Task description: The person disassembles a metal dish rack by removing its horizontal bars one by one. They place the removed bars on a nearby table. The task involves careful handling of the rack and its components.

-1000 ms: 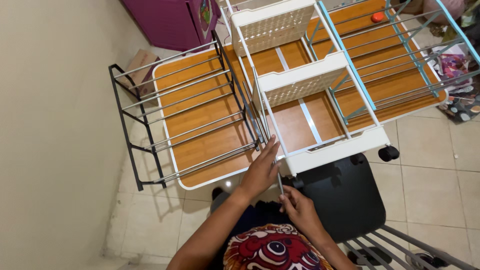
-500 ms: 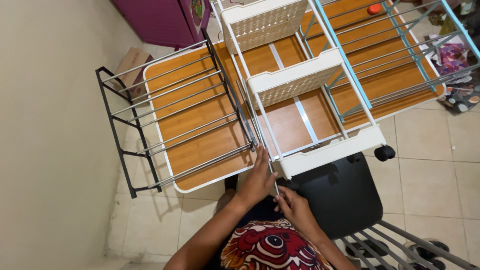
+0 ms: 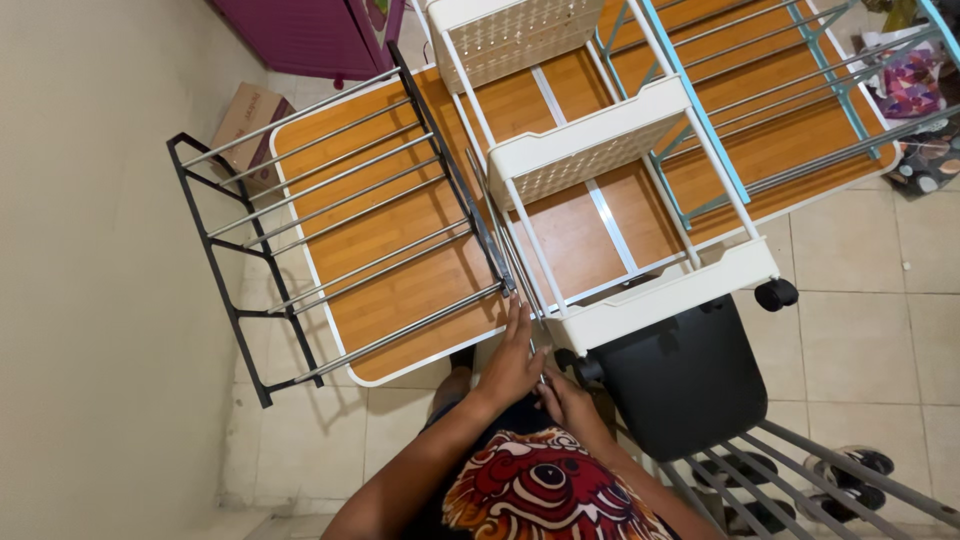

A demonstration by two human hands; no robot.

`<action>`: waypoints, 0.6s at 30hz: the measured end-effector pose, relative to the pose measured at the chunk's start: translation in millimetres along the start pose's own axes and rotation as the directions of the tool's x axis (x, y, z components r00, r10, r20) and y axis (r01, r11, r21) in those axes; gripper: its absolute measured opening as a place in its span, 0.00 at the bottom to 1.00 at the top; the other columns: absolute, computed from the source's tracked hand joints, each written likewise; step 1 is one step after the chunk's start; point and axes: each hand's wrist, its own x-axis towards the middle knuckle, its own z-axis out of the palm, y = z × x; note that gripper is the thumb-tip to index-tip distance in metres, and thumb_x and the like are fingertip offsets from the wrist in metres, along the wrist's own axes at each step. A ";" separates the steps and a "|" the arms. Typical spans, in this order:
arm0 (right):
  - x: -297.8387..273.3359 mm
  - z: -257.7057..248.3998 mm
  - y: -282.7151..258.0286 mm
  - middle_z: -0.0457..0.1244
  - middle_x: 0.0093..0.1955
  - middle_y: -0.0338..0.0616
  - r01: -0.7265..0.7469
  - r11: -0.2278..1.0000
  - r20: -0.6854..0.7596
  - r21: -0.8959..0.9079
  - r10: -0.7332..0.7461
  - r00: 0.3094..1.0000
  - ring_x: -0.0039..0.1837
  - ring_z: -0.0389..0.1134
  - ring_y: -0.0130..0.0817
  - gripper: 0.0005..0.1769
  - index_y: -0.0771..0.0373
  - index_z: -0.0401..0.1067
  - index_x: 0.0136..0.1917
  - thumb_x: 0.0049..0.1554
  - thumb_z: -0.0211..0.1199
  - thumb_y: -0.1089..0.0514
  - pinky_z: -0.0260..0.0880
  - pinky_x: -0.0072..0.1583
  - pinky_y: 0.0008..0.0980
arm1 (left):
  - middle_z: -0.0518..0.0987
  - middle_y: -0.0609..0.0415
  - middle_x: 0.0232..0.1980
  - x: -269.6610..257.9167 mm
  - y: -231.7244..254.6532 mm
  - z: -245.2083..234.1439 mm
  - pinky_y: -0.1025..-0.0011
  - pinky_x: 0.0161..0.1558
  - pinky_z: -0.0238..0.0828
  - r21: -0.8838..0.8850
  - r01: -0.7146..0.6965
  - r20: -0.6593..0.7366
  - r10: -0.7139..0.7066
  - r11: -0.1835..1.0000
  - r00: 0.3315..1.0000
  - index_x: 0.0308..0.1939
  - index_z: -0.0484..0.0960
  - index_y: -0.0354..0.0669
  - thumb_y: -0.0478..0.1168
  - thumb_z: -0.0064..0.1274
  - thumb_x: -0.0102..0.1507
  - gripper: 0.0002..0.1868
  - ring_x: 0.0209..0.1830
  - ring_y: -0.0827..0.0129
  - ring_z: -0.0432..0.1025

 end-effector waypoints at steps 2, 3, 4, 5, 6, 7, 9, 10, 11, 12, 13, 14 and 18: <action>1.9 4.6 6.7 0.70 0.46 0.47 -0.018 0.998 -0.007 0.052 0.018 1.000 0.41 0.72 0.28 0.24 0.65 0.64 0.72 0.63 0.56 0.63 0.73 0.45 0.27 | 0.31 0.30 0.83 5.4 -11.1 5.2 0.61 0.73 0.56 0.023 -0.007 0.017 0.007 1.000 1.000 0.78 0.39 0.26 0.38 0.50 0.68 0.45 0.82 0.39 0.43; 5.3 6.5 9.1 0.69 0.45 0.48 -0.020 0.997 -0.016 0.079 0.021 1.000 0.41 0.71 0.28 0.24 0.65 0.64 0.73 0.64 0.56 0.63 0.73 0.45 0.27 | 0.32 0.30 0.83 7.8 -16.5 8.0 0.61 0.73 0.56 0.017 -0.003 0.008 0.003 1.000 1.000 0.78 0.39 0.26 0.38 0.50 0.67 0.45 0.82 0.39 0.44; 7.2 7.8 11.1 0.68 0.44 0.48 -0.021 0.994 -0.026 0.107 0.024 0.999 0.40 0.70 0.29 0.24 0.65 0.63 0.73 0.64 0.55 0.63 0.72 0.45 0.27 | 0.33 0.29 0.83 11.1 -21.7 10.6 0.61 0.73 0.56 0.011 0.001 0.000 -0.001 1.000 1.000 0.78 0.40 0.26 0.38 0.50 0.66 0.45 0.81 0.39 0.45; 7.7 9.5 13.0 0.67 0.43 0.48 -0.022 0.995 -0.051 0.097 0.027 0.998 0.39 0.70 0.29 0.23 0.66 0.64 0.72 0.64 0.55 0.63 0.72 0.44 0.28 | 0.33 0.29 0.83 13.1 -26.7 13.4 0.62 0.73 0.56 0.004 0.006 -0.008 -0.006 1.000 1.000 0.78 0.40 0.26 0.38 0.50 0.66 0.45 0.81 0.39 0.45; 10.6 11.1 15.2 0.67 0.42 0.48 -0.022 0.996 -0.077 0.087 0.029 0.997 0.39 0.70 0.29 0.22 0.66 0.65 0.71 0.65 0.54 0.62 0.72 0.43 0.28 | 0.35 0.29 0.83 15.5 -31.3 15.7 0.62 0.73 0.56 0.009 0.014 -0.015 -0.013 1.000 1.000 0.78 0.42 0.25 0.38 0.51 0.66 0.45 0.81 0.40 0.46; 12.5 12.2 18.0 0.66 0.41 0.47 -0.025 0.997 -0.104 0.078 0.033 0.994 0.38 0.70 0.29 0.21 0.66 0.67 0.70 0.65 0.54 0.61 0.72 0.43 0.28 | 0.37 0.29 0.83 17.7 -35.2 18.2 0.63 0.74 0.56 0.013 0.021 -0.019 -0.021 1.000 1.000 0.78 0.43 0.25 0.39 0.51 0.65 0.44 0.81 0.40 0.47; 19.3 12.0 24.8 0.67 0.41 0.48 -0.126 0.992 -0.096 0.025 0.128 0.987 0.38 0.70 0.29 0.21 0.64 0.66 0.71 0.66 0.53 0.58 0.71 0.43 0.28 | 0.38 0.28 0.83 20.3 -40.6 21.6 0.63 0.75 0.54 0.032 0.018 -0.016 -0.017 0.999 1.000 0.78 0.44 0.24 0.38 0.51 0.65 0.44 0.81 0.41 0.46; 20.8 12.6 28.0 0.68 0.40 0.48 -0.176 0.984 -0.094 -0.002 0.175 0.980 0.37 0.70 0.29 0.22 0.64 0.66 0.71 0.66 0.52 0.56 0.71 0.43 0.29 | 0.38 0.28 0.83 21.0 -42.1 22.3 0.63 0.75 0.53 0.047 0.007 -0.007 -0.006 0.999 1.000 0.77 0.44 0.23 0.37 0.51 0.64 0.44 0.82 0.41 0.44; 23.1 13.6 31.2 0.68 0.43 0.49 -0.080 0.996 -0.139 -0.031 0.075 0.987 0.38 0.70 0.30 0.21 0.65 0.66 0.70 0.67 0.52 0.56 0.71 0.44 0.29 | 0.38 0.27 0.82 22.8 -43.2 21.7 0.63 0.75 0.51 0.064 -0.006 0.000 0.006 0.998 1.000 0.77 0.44 0.22 0.37 0.52 0.64 0.45 0.83 0.41 0.42; 25.9 14.4 34.6 0.68 0.45 0.50 0.016 0.998 -0.180 -0.066 -0.028 0.983 0.40 0.70 0.30 0.20 0.67 0.66 0.69 0.68 0.52 0.55 0.71 0.45 0.29 | 0.38 0.27 0.82 23.9 -43.5 21.2 0.64 0.75 0.51 0.058 0.009 0.016 -0.010 0.998 1.000 0.77 0.44 0.22 0.37 0.51 0.64 0.45 0.83 0.41 0.41; 27.2 15.6 38.0 0.67 0.47 0.51 0.111 0.988 -0.214 -0.104 -0.131 0.968 0.41 0.71 0.30 0.20 0.69 0.67 0.68 0.68 0.51 0.55 0.72 0.46 0.30 | 0.37 0.27 0.82 23.8 -43.7 20.8 0.64 0.75 0.50 0.052 0.025 0.031 -0.026 0.998 0.999 0.77 0.44 0.22 0.37 0.51 0.63 0.45 0.83 0.41 0.41; 27.6 17.3 41.4 0.67 0.45 0.49 0.054 0.998 -0.203 -0.042 -0.061 0.977 0.40 0.70 0.30 0.20 0.69 0.67 0.67 0.68 0.51 0.55 0.72 0.45 0.29 | 0.37 0.27 0.82 23.4 -43.7 20.4 0.65 0.74 0.50 0.046 0.041 0.046 -0.043 0.998 0.998 0.77 0.43 0.22 0.37 0.50 0.63 0.45 0.83 0.42 0.40; 39.5 26.9 59.3 0.67 0.37 0.48 -0.166 0.971 -0.146 0.170 0.192 0.971 0.36 0.68 0.30 0.18 0.71 0.70 0.62 0.67 0.50 0.55 0.70 0.41 0.29 | 0.38 0.27 0.82 25.5 -44.4 22.0 0.64 0.76 0.47 0.048 0.027 0.036 -0.028 0.998 0.999 0.77 0.45 0.22 0.38 0.50 0.65 0.43 0.84 0.41 0.40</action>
